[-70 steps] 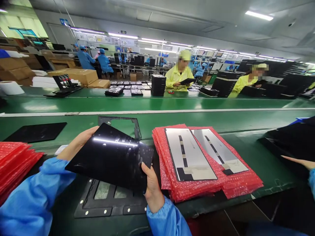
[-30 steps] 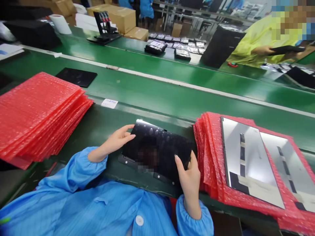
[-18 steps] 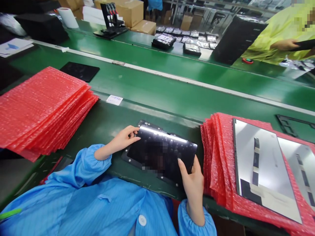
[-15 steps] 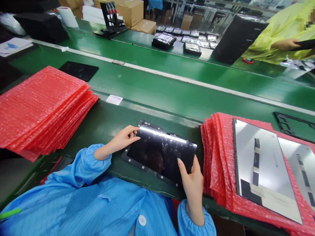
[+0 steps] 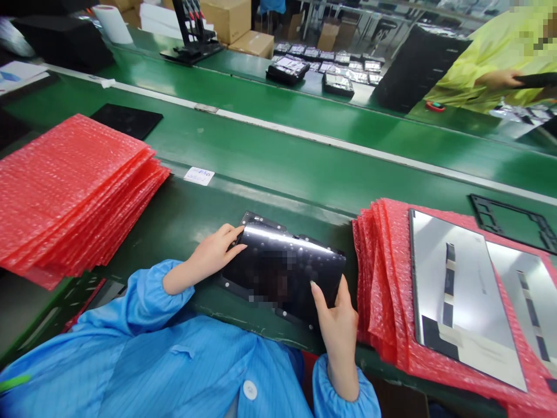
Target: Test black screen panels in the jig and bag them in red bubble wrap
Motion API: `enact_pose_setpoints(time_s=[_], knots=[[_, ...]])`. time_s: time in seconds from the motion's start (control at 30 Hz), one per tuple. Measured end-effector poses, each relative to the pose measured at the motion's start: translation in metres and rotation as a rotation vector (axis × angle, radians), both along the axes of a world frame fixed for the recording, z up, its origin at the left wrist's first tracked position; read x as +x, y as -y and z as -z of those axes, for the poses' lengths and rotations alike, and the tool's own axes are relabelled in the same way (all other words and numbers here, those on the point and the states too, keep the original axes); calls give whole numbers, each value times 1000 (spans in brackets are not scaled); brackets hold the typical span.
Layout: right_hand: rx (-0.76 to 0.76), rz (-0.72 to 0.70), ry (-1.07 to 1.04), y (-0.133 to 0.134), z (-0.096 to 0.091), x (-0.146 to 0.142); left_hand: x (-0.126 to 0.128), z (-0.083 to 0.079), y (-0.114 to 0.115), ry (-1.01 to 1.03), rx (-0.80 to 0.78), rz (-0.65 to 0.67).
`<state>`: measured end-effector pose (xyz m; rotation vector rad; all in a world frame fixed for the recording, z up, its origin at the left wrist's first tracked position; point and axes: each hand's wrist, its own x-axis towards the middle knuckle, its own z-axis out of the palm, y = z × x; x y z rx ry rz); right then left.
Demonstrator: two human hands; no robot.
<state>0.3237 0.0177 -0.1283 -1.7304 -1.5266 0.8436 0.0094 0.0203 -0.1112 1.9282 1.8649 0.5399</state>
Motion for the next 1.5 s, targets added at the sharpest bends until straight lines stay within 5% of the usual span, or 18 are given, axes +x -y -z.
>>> enact_pose_setpoints(time_s=[0.13,0.33,0.57,0.67,0.83,1.1,1.23,1.5], knots=[[-44,-23,49,-2,-6,-2,7,7,7,-258,58,6],[1,-69,97,-9,-4,1,6,13,6,-284,76,23],[-79,-146,596,-16,-8,9,8,4,3,-374,36,43],[88,-188,715,-20,-5,12,10,-3,1,-462,29,53],[348,-366,714,-28,-8,12,11,-9,-3,-539,81,88],[285,-434,616,-24,-18,16,-9,3,-5,-507,235,238],[195,-498,676,-16,-19,18,-22,16,-2,-450,130,340],[176,-479,767,-18,-31,8,-19,16,6,-479,58,303]])
